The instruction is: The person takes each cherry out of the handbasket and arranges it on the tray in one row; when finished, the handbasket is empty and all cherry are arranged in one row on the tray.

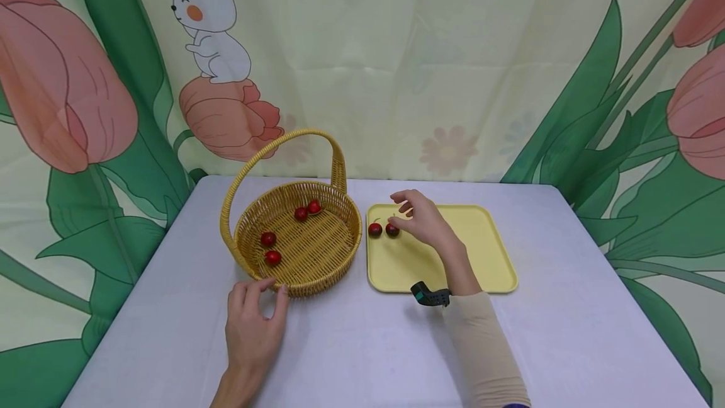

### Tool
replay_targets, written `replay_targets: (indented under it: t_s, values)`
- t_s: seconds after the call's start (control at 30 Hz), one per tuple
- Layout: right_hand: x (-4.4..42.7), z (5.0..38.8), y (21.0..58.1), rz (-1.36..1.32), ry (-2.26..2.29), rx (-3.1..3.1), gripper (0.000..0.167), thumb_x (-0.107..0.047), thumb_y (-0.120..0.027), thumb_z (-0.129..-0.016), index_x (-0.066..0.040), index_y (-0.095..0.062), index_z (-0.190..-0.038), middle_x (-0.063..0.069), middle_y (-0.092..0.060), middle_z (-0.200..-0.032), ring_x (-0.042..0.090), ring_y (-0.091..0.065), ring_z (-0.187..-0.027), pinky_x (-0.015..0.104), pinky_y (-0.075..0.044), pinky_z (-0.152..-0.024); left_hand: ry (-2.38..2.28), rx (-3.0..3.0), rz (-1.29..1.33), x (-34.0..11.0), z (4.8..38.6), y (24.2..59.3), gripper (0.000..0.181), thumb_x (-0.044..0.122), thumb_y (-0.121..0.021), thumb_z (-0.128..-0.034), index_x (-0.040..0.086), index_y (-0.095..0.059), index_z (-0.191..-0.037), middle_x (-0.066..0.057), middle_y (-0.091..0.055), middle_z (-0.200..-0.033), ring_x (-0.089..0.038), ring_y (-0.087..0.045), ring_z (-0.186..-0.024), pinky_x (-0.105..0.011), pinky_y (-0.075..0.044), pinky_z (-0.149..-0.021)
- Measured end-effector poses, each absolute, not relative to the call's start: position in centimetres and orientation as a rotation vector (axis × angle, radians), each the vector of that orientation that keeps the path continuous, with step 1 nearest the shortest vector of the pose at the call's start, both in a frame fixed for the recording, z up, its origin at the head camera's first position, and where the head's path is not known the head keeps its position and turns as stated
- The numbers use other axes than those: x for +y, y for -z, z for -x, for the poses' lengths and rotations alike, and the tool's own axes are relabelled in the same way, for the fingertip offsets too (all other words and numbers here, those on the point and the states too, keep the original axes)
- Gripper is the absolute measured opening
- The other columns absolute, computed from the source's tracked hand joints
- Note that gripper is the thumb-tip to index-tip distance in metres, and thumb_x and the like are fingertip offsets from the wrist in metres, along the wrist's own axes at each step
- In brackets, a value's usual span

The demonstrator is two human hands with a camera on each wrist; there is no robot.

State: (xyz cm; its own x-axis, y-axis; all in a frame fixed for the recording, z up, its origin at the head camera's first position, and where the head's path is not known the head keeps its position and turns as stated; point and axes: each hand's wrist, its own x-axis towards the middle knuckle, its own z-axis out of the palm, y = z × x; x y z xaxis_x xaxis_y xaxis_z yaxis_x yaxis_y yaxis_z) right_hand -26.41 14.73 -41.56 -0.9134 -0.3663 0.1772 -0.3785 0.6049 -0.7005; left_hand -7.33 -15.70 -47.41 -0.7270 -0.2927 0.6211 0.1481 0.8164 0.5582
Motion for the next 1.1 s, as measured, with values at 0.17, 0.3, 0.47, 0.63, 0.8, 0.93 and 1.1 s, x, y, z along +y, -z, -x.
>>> replay_targets:
  t_s: [0.17, 0.3, 0.47, 0.63, 0.8, 0.93, 1.1]
  values:
    - [12.9, 26.3, 40.3, -0.707, -1.266, -2.745, 0.050, -0.016, -0.074, -0.088, -0.003, -0.057, -0.133, 0.016, -0.061, -0.129, 0.032, -0.062, -0.108, 0.049, -0.052, -0.096, 0.782, -2.253, -0.106, -15.7, 7.4, 47.5, 0.023, 0.014, -0.078, -0.0819, 0.003, -0.070, -0.101, -0.009, -0.059, -0.095, -0.023, -0.057, -0.092, -0.022, -0.039, -0.073]
    - [11.3, 26.2, 39.8, -0.752, -1.287, -2.732, 0.050, -0.017, -0.073, -0.088, -0.002, -0.057, -0.133, 0.017, -0.061, -0.130, 0.030, -0.062, -0.108, 0.049, -0.052, -0.096, 0.778, -2.270, -0.119, -15.6, 7.5, 47.6, 0.024, 0.015, -0.078, -0.0819, 0.004, -0.069, -0.101, -0.008, -0.059, -0.096, -0.022, -0.056, -0.092, -0.027, -0.043, -0.072]
    - [9.2, 26.2, 39.5, -0.819, -1.302, -2.716, 0.050, -0.016, -0.073, -0.089, -0.002, -0.057, -0.133, 0.016, -0.062, -0.128, 0.028, -0.062, -0.107, 0.048, -0.052, -0.096, 0.766, -2.283, -0.122, -15.5, 7.5, 47.5, 0.024, 0.016, -0.078, -0.0821, 0.005, -0.069, -0.101, -0.008, -0.059, -0.096, -0.022, -0.057, -0.092, -0.038, -0.048, -0.070]
    - [7.0, 26.3, 39.4, -0.911, -1.323, -2.708, 0.050, -0.015, -0.075, -0.088, 0.000, -0.057, -0.133, 0.019, -0.062, -0.127, 0.028, -0.063, -0.106, 0.046, -0.053, -0.094, 0.756, -2.280, -0.120, -15.6, 7.5, 47.4, 0.024, 0.016, -0.078, -0.0819, 0.004, -0.069, -0.100, -0.009, -0.059, -0.095, -0.023, -0.057, -0.091, -0.040, -0.049, -0.069]
    - [4.8, 26.4, 39.5, -0.994, -1.302, -2.763, 0.050, -0.017, -0.074, -0.090, -0.002, -0.056, -0.135, 0.017, -0.061, -0.129, 0.030, -0.063, -0.110, 0.041, -0.054, -0.093, 0.757, -2.282, -0.127, -15.7, 7.5, 47.4, 0.023, 0.016, -0.078, -0.0821, 0.004, -0.069, -0.100, -0.008, -0.059, -0.095, -0.023, -0.057, -0.091, -0.040, -0.048, -0.070]
    - [3.0, 26.3, 39.9, -1.076, -1.252, -2.801, 0.049, -0.018, -0.073, -0.091, -0.003, -0.057, -0.134, 0.016, -0.061, -0.130, 0.032, -0.063, -0.112, 0.041, -0.054, -0.094, 0.759, -2.285, -0.136, -15.7, 7.4, 47.4, 0.024, 0.016, -0.078, -0.0819, 0.004, -0.069, -0.100, -0.008, -0.059, -0.095, -0.023, -0.057, -0.091, -0.040, -0.049, -0.071]
    - [0.9, 26.0, 40.2, -1.174, -1.193, -2.806, 0.048, -0.019, -0.073, -0.091, -0.002, -0.058, -0.133, 0.016, -0.063, -0.130, 0.032, -0.063, -0.113, 0.041, -0.054, -0.093, 0.757, -2.284, -0.140, -15.7, 7.4, 47.5, 0.024, 0.016, -0.078, -0.0818, 0.004, -0.069, -0.100, -0.008, -0.060, -0.095, -0.023, -0.057, -0.091, -0.041, -0.050, -0.070]
